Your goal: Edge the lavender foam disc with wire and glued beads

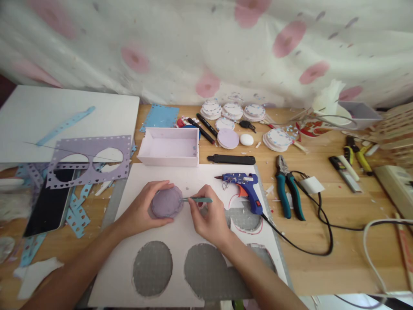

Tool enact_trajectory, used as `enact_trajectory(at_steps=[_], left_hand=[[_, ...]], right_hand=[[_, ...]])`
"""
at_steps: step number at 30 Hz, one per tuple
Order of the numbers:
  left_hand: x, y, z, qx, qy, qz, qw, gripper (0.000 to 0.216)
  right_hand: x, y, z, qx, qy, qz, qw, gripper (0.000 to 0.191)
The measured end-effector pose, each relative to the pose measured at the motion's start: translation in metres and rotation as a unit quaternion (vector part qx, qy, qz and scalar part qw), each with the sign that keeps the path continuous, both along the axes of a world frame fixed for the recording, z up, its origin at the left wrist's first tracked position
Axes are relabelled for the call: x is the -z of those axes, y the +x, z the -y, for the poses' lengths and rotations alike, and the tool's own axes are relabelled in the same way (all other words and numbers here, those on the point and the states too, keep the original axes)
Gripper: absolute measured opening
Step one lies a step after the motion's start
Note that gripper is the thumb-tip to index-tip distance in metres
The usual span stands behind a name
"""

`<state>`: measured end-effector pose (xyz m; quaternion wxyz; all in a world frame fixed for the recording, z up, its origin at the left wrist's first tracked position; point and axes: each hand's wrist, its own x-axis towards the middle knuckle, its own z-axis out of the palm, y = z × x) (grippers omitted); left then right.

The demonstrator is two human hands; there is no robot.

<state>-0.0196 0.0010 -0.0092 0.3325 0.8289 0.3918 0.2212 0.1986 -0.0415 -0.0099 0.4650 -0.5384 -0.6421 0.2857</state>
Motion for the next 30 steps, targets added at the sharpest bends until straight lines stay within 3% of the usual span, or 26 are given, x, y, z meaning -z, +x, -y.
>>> enact_trajectory(at_steps=[10,14,21,25,30], left_hand=[[-0.006,-0.002,0.0,0.019,-0.031,0.031,0.999,0.096],[-0.004,-0.009,-0.003,0.009,-0.069,0.128,0.989,0.101],[0.012,-0.011,-0.014,-0.077,-0.172,0.367,0.911,0.056],[0.011,-0.008,-0.016,-0.136,-0.222,0.432,0.864,0.044],[0.009,-0.008,-0.018,-0.145,-0.26,0.463,0.835,0.035]], right_hand=[[-0.008,0.016,-0.007,0.033,0.094,0.047,0.994,0.007],[-0.008,0.015,-0.008,0.015,0.102,0.059,0.993,0.008],[-0.006,0.015,-0.009,0.013,0.112,0.055,0.992,0.011],[-0.004,0.015,-0.009,0.003,0.1,0.066,0.993,0.01],[0.0,0.011,-0.008,-0.013,0.068,0.096,0.993,0.012]])
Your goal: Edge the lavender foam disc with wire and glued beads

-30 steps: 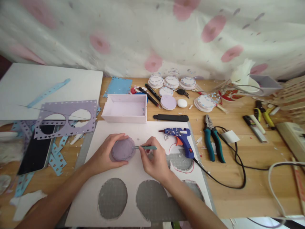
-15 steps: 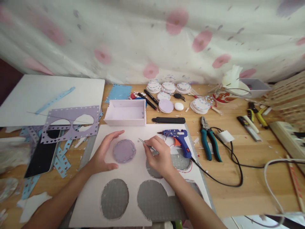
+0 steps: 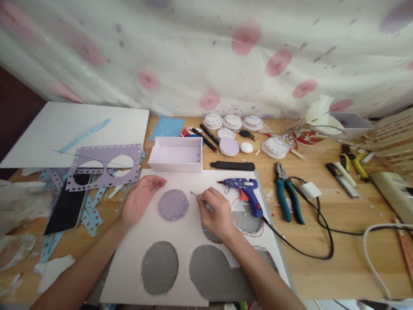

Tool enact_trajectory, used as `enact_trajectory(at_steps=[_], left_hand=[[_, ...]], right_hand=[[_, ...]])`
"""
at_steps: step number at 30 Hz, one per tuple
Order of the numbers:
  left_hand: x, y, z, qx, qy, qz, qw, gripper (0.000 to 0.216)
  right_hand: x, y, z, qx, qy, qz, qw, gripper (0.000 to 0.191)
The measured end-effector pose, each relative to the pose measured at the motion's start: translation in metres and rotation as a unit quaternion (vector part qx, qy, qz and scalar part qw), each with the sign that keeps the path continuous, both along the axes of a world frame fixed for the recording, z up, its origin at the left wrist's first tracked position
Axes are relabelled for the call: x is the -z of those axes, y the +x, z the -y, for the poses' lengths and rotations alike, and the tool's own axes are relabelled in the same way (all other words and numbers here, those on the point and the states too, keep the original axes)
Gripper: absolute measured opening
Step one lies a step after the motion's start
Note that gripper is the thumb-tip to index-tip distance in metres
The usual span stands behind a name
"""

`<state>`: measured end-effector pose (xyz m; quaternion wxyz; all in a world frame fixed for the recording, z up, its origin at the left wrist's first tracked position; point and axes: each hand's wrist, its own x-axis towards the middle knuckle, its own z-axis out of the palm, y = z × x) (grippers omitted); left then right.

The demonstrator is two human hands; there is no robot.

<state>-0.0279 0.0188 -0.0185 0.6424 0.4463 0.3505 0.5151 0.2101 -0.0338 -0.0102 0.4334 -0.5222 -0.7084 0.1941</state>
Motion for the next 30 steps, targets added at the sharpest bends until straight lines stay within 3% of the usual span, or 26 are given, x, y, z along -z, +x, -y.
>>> enact_trajectory(at_steps=[11,18,21,30], left_hand=[[0.001,0.001,0.0,0.02,0.012,-0.054,0.998,0.034],[-0.009,0.0,0.007,0.095,0.048,-0.18,0.978,0.037],[-0.015,0.001,0.009,0.088,0.05,-0.218,0.971,0.035],[-0.012,0.0,0.008,0.059,0.046,-0.22,0.973,0.029]], right_hand=[[-0.003,0.0,0.004,0.036,0.05,-0.058,0.996,0.01],[-0.006,0.001,0.004,0.055,0.063,-0.127,0.988,0.008],[-0.007,0.003,0.003,0.061,0.061,-0.149,0.985,0.007],[-0.003,0.013,-0.004,0.06,0.025,-0.04,0.997,0.009]])
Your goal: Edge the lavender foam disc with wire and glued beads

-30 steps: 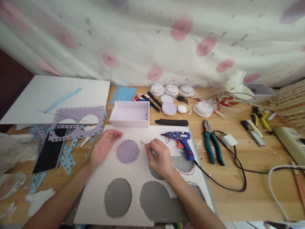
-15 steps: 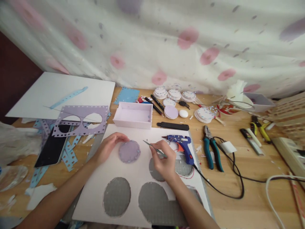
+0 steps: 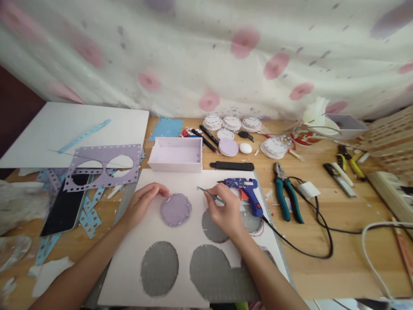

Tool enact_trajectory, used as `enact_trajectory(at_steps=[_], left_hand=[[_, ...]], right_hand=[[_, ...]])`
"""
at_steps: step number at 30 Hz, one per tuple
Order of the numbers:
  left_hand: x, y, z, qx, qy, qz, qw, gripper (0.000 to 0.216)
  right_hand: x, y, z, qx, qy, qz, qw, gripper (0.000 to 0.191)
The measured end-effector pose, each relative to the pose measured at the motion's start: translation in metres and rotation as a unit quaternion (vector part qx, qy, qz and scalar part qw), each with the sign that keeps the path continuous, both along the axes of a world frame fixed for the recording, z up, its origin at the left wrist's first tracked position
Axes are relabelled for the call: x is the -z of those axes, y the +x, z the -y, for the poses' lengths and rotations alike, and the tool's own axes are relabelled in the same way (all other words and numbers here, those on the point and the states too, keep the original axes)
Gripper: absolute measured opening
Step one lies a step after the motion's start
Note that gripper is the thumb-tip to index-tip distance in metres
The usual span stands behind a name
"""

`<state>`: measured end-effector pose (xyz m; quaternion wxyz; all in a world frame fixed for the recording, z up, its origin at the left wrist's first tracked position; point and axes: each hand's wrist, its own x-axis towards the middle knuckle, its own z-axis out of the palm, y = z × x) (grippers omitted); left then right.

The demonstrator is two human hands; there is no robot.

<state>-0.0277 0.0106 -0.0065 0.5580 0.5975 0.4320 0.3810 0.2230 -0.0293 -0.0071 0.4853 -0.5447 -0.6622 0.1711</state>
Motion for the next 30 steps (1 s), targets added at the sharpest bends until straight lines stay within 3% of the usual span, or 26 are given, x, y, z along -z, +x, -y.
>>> enact_trajectory(at_steps=[6,10,15,21,30], left_hand=[[0.004,-0.001,0.0,-0.019,0.0,0.025,1.0,0.027],[0.005,-0.002,0.0,-0.038,0.002,0.034,0.999,0.028],[-0.005,0.002,-0.004,-0.033,0.039,0.013,0.999,0.024],[-0.018,0.014,-0.014,0.012,0.08,-0.03,0.996,0.018],[0.002,0.019,-0.01,0.04,0.099,-0.001,0.994,0.012]], right_hand=[[0.007,-0.003,-0.002,-0.008,-0.018,0.052,0.998,0.013],[0.008,-0.004,0.001,-0.009,0.001,0.021,1.0,0.011],[-0.01,-0.007,0.001,-0.008,0.024,-0.081,0.996,0.01],[-0.033,-0.018,-0.008,-0.058,0.031,-0.156,0.986,0.012],[-0.01,-0.032,-0.004,-0.09,0.004,-0.174,0.981,0.013]])
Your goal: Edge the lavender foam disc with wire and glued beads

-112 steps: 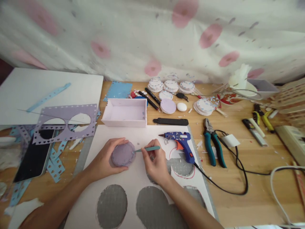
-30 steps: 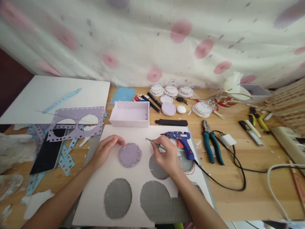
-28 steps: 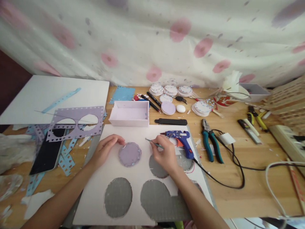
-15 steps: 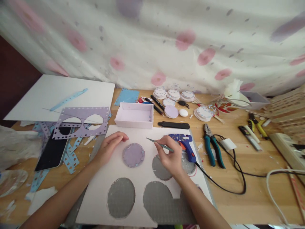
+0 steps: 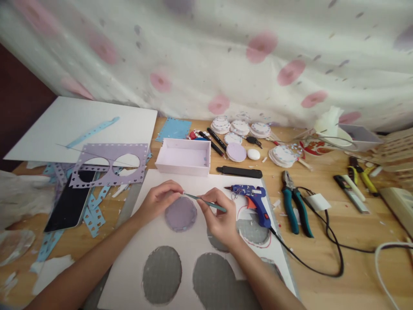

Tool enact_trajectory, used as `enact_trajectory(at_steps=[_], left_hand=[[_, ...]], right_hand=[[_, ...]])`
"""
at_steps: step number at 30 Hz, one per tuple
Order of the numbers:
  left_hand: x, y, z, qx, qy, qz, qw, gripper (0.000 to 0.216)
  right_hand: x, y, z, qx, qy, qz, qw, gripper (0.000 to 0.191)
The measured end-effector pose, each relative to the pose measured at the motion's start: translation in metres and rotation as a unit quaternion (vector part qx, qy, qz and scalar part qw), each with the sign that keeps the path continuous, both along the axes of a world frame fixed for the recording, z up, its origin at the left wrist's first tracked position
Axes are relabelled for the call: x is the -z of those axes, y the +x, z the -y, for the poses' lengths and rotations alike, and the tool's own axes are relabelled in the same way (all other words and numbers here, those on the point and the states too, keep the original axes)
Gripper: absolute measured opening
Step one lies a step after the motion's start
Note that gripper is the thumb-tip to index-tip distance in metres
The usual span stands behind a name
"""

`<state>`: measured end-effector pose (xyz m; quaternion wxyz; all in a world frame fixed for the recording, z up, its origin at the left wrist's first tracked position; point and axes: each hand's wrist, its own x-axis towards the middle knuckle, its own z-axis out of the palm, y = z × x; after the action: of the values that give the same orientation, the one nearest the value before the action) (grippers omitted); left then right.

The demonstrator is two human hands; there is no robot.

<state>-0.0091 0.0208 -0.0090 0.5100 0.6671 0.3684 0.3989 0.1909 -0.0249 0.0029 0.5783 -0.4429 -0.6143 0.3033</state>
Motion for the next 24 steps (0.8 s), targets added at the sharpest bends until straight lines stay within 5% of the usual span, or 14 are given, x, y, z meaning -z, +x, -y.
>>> enact_trajectory(at_steps=[24], left_hand=[[0.0059,-0.0012,-0.003,-0.034,-0.039,0.022,0.998,0.008]], right_hand=[[0.0019,-0.0096,-0.0043,-0.015,-0.091,-0.065,0.994,0.01]])
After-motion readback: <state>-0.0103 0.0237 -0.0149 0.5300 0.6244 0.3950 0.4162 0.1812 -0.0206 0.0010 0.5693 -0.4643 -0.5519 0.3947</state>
